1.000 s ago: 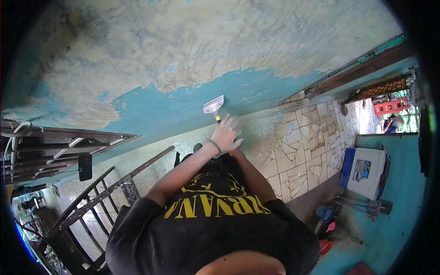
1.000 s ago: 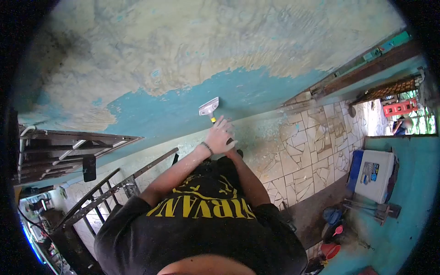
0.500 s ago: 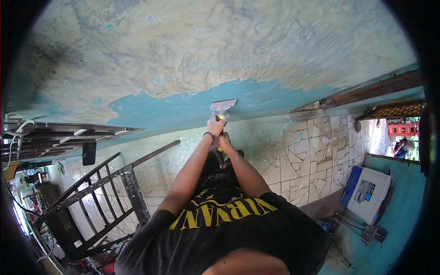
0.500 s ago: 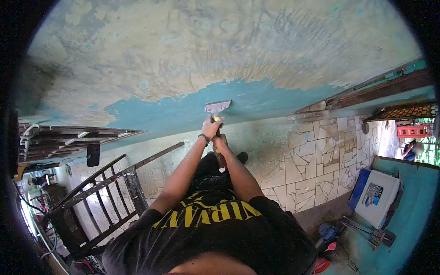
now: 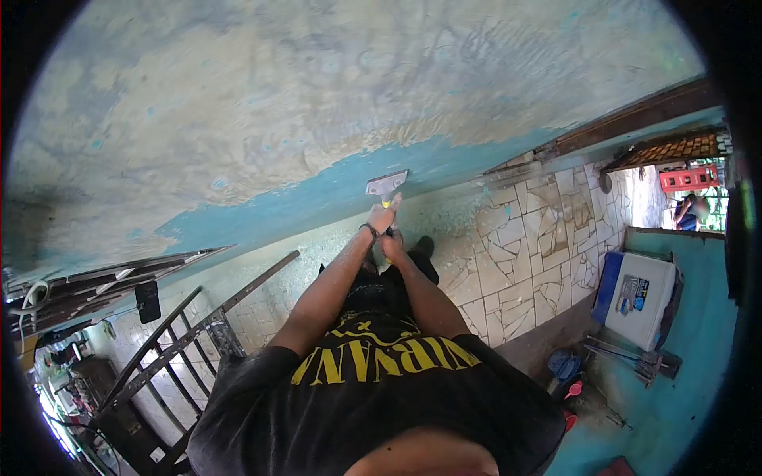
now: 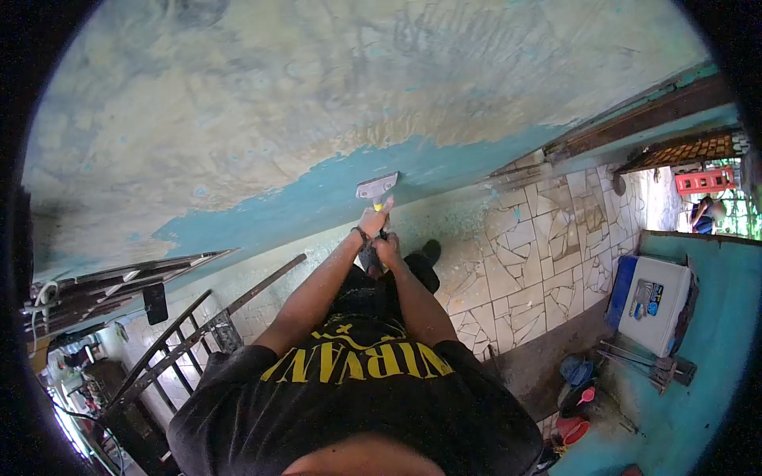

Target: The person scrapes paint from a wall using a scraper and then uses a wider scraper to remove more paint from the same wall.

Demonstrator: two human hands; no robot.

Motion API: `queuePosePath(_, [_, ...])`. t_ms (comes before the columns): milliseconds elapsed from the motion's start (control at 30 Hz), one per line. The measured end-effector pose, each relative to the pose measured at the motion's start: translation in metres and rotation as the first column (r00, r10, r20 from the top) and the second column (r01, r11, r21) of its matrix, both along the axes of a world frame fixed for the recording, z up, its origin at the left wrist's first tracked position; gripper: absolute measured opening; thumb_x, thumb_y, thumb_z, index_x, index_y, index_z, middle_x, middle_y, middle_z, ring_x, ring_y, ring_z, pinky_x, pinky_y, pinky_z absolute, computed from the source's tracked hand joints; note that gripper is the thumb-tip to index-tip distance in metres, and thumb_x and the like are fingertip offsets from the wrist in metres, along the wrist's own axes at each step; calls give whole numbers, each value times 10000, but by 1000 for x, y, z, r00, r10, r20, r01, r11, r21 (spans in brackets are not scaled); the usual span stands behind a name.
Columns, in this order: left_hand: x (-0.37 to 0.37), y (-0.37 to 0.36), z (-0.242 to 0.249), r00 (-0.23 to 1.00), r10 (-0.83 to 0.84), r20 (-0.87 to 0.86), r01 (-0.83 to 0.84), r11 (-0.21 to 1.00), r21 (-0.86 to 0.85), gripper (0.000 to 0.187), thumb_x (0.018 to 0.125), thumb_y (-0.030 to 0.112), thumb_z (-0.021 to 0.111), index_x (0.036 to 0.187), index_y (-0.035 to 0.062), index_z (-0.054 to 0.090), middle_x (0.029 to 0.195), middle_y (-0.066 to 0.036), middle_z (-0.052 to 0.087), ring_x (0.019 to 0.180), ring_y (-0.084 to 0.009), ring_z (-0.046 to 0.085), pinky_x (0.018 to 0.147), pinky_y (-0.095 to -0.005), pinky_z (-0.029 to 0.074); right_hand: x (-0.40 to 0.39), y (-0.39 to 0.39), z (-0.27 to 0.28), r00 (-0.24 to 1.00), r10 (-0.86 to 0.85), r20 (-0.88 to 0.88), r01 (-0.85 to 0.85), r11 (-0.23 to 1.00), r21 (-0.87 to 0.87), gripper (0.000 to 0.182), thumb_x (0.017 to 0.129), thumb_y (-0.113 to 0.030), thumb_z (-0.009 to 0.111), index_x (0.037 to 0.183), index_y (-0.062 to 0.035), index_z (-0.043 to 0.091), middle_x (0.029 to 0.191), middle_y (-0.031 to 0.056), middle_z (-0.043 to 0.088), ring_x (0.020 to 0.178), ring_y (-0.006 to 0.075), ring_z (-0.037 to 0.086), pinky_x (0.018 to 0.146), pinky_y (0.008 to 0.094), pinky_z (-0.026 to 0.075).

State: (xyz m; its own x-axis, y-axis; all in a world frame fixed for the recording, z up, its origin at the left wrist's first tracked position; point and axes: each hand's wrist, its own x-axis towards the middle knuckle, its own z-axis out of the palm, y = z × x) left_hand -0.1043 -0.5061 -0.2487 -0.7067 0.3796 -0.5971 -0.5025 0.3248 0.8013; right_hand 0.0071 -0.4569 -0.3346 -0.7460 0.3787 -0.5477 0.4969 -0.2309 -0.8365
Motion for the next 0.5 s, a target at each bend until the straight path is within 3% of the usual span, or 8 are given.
queuePosePath(33, [-5,6,13,996,4,-91,-4,1000,-2,574,1009,539,662,751,26,660,638,-63,642,580,-168,635,565,-363,489,-10,7,23,996,35,-79,-33,999,19,213,845,-142,704,863,69,678,786,143,711,757,306,686,708,453,516])
queuePosePath(133, [-8,31,65,931,47,-362,-43,999,19,542,1018,487,662,773,5,640,625,-79,617,549,-178,618,527,-382,457,-37,23,42,931,-1,-366,120,946,302,221,863,-140,725,860,74,669,803,212,705,773,330,693,698,469,505])
queuePosePath(200, [-12,42,84,823,98,-559,-71,995,69,475,1039,408,659,773,17,613,570,-47,554,494,-135,545,477,-359,406,-48,36,72,896,80,-437,76,942,328,237,861,-154,737,859,72,666,815,236,703,788,347,702,694,487,494])
queuePosePath(267, [-12,45,95,875,168,-454,-107,982,158,426,1044,330,670,742,43,579,555,-20,542,450,-125,498,441,-337,372,-50,43,79,874,152,-461,45,921,388,254,857,-169,748,863,72,668,822,255,702,793,374,708,689,503,490])
queuePosePath(333, [-9,48,83,895,222,-387,-135,962,238,405,1037,300,684,734,59,563,546,-10,534,431,-122,479,428,-328,365,-43,46,46,878,205,-431,30,877,480,272,848,-185,756,870,73,674,824,268,702,788,410,713,685,515,492])
queuePosePath(433, [0,52,25,941,165,-296,-120,979,166,388,1039,263,684,730,89,528,536,9,499,410,-118,455,409,-316,352,-19,48,-3,972,186,-147,-31,714,700,215,881,-203,698,891,11,692,875,243,698,831,454,658,708,547,467])
queuePosePath(500, [6,58,13,967,194,-164,-161,968,193,389,1042,265,681,734,93,515,534,11,486,404,-114,443,403,-315,345,-9,56,22,980,170,-101,-65,759,647,208,866,-205,710,865,2,693,808,226,679,807,446,648,717,554,461])
